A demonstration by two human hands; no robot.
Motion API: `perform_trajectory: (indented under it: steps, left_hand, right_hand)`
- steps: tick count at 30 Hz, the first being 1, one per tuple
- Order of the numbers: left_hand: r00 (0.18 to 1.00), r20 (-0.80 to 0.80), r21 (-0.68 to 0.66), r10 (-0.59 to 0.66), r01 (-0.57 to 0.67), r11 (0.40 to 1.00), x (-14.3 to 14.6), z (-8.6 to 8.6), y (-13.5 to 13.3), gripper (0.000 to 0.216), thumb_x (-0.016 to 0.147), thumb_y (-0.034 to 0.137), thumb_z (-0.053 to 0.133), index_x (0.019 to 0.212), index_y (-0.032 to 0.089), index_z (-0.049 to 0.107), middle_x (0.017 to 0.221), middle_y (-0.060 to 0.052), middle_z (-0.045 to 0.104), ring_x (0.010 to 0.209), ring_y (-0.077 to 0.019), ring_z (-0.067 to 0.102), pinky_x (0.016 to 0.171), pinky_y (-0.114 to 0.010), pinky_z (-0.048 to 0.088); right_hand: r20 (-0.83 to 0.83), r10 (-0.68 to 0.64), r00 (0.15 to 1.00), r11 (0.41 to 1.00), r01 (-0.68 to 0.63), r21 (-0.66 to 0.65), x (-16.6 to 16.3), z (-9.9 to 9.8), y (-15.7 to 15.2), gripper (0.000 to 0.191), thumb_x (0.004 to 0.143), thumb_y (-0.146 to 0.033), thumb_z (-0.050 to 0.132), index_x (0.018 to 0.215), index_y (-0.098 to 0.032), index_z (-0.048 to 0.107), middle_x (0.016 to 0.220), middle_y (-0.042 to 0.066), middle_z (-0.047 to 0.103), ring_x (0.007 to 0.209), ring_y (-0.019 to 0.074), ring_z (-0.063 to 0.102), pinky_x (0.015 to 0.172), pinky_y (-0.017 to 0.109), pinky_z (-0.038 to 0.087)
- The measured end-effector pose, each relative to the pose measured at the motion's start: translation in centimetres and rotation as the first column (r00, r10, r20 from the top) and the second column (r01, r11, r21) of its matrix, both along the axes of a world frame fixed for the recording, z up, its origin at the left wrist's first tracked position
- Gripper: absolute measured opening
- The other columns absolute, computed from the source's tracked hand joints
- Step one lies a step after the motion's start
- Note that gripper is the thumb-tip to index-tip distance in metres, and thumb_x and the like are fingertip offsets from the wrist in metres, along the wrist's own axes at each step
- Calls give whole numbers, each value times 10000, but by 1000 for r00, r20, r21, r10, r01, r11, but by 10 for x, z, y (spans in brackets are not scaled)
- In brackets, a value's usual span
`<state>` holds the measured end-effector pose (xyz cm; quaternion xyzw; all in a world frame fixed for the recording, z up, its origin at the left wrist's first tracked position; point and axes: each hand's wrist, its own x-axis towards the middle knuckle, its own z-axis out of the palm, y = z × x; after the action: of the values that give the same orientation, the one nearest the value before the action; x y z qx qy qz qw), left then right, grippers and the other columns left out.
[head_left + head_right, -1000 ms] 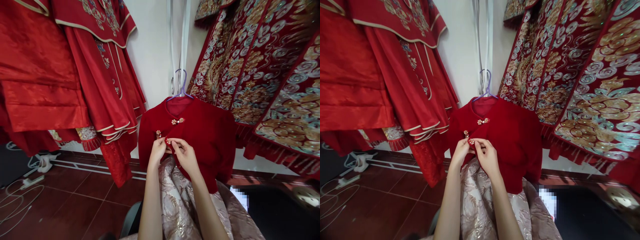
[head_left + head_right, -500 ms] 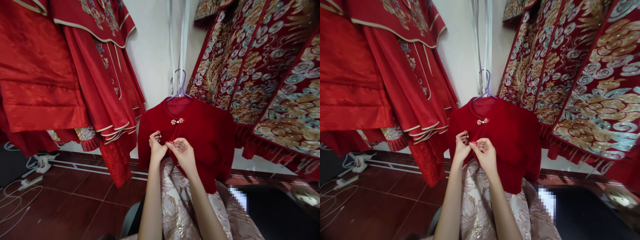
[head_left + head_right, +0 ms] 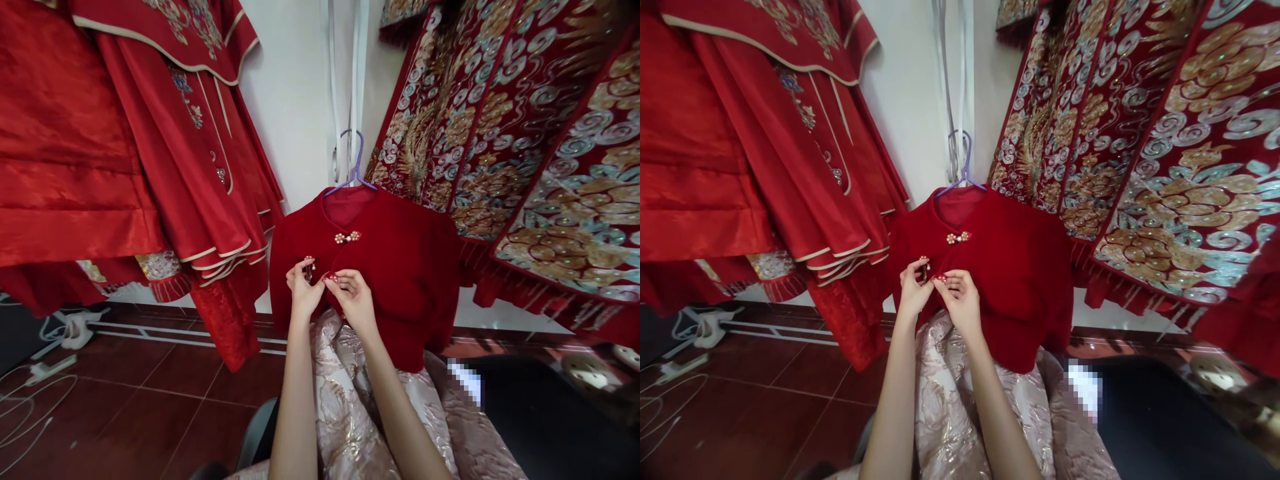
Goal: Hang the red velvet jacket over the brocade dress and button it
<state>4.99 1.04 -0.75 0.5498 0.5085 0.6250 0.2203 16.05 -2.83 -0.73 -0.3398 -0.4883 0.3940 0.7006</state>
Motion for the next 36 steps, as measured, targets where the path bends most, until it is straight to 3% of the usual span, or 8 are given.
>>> perform_trajectory:
  steps: [3,7,18,22,27,36]
  left_hand:
    - [999,2,22,-53,53,998,2,1,0,455,650,126,708,1083,207,594,1181,-104,561,1057,-214,528,880,-361,455]
    - [982,117,63,-145,139,988,5,3,4,404,672,115,684,1056,176,573,1135,-106,602,1015,-185,573,881,-340,454]
    - [953,230,28,-196,195,980,0,8,2,385,624,113,738,991,157,630,1016,-100,685,959,-185,632,871,-331,471]
    - [948,262,22,-182,183,983,0,7,2,366,631,114,736,983,138,641,1003,-107,693,945,-182,646,891,-341,480]
    - [937,303,31,-176,175,984,1,9,1,331,654,109,715,976,125,643,991,-115,703,939,-188,660,908,-365,491]
    - [950,279,80,-142,125,989,1,6,1,261,732,180,669,985,114,672,994,-116,715,904,-179,672,889,-347,511]
  right_hand:
    - [-19,-4,1000,1000,4,4,1,1,0,315,698,-340,752,907,-198,564,858,28,645,822,151,620,746,288,522]
    - [-10,-6,1000,1000,6,15,2,1,1,306,729,-346,723,957,-187,594,926,60,665,881,168,627,777,307,524]
    - [38,-34,999,997,31,73,4,-2,3,252,772,-323,668,974,-193,593,997,67,657,907,166,634,854,331,524]
    - [126,-80,989,992,67,103,3,2,10,213,816,-289,596,1015,-212,588,1025,65,637,910,159,623,804,309,545]
    - [358,-118,926,984,61,166,-2,14,32,263,825,-253,537,1058,-228,657,997,57,613,861,150,621,744,286,565]
    - [441,-111,890,985,41,166,0,19,42,243,805,-242,545,998,-212,689,964,55,655,808,152,644,719,286,565]
